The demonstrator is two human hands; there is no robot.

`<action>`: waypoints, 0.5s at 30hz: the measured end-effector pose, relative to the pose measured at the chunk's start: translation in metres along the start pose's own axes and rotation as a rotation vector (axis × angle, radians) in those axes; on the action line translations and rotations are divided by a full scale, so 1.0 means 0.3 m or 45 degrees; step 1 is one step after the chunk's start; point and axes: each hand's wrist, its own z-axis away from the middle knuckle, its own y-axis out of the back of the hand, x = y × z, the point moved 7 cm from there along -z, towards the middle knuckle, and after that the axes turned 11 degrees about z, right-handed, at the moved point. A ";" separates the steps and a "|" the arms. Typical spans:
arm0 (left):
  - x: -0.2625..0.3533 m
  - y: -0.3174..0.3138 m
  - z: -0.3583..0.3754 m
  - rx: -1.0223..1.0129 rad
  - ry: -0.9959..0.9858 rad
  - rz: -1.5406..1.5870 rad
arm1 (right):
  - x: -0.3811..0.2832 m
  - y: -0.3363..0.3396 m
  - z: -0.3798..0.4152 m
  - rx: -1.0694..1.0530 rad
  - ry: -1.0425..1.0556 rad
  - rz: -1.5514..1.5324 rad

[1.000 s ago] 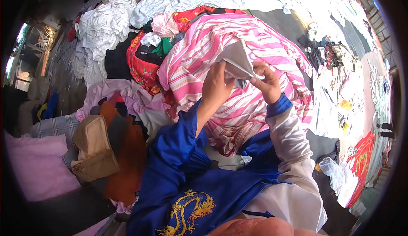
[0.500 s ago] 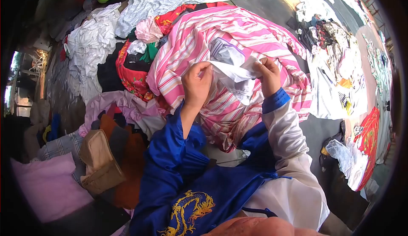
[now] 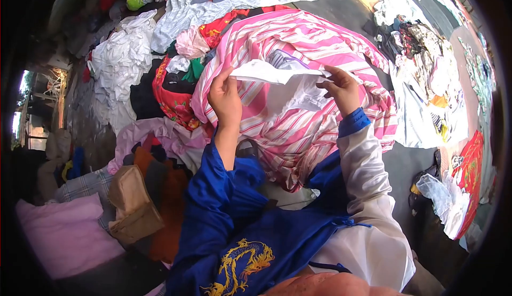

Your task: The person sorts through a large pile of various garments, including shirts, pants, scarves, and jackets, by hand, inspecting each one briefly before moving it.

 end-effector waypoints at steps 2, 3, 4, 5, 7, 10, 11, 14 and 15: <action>-0.003 0.018 -0.012 0.005 -0.059 -0.059 | 0.017 0.001 0.002 0.050 0.086 0.423; -0.003 0.024 -0.013 0.005 -0.060 -0.061 | 0.009 0.001 0.007 0.051 0.056 0.524; -0.002 0.033 -0.008 0.007 -0.055 -0.067 | -0.019 -0.010 0.021 0.035 0.132 0.711; -0.011 0.040 -0.003 0.029 0.022 -0.056 | -0.055 -0.026 0.035 0.018 0.211 0.898; -0.016 0.044 0.007 0.082 0.173 -0.034 | -0.102 -0.070 0.071 -0.003 0.369 1.059; -0.077 0.080 0.002 0.242 0.380 0.278 | -0.130 -0.169 0.141 -0.010 0.760 0.889; -0.097 0.086 0.005 0.263 0.501 0.396 | -0.130 -0.207 0.154 -0.105 0.782 0.868; -0.122 0.104 -0.018 0.232 0.628 0.635 | -0.068 -0.271 0.177 -0.263 0.507 0.871; -0.111 0.102 -0.026 0.213 0.649 0.769 | -0.056 -0.267 0.169 -0.208 0.469 0.839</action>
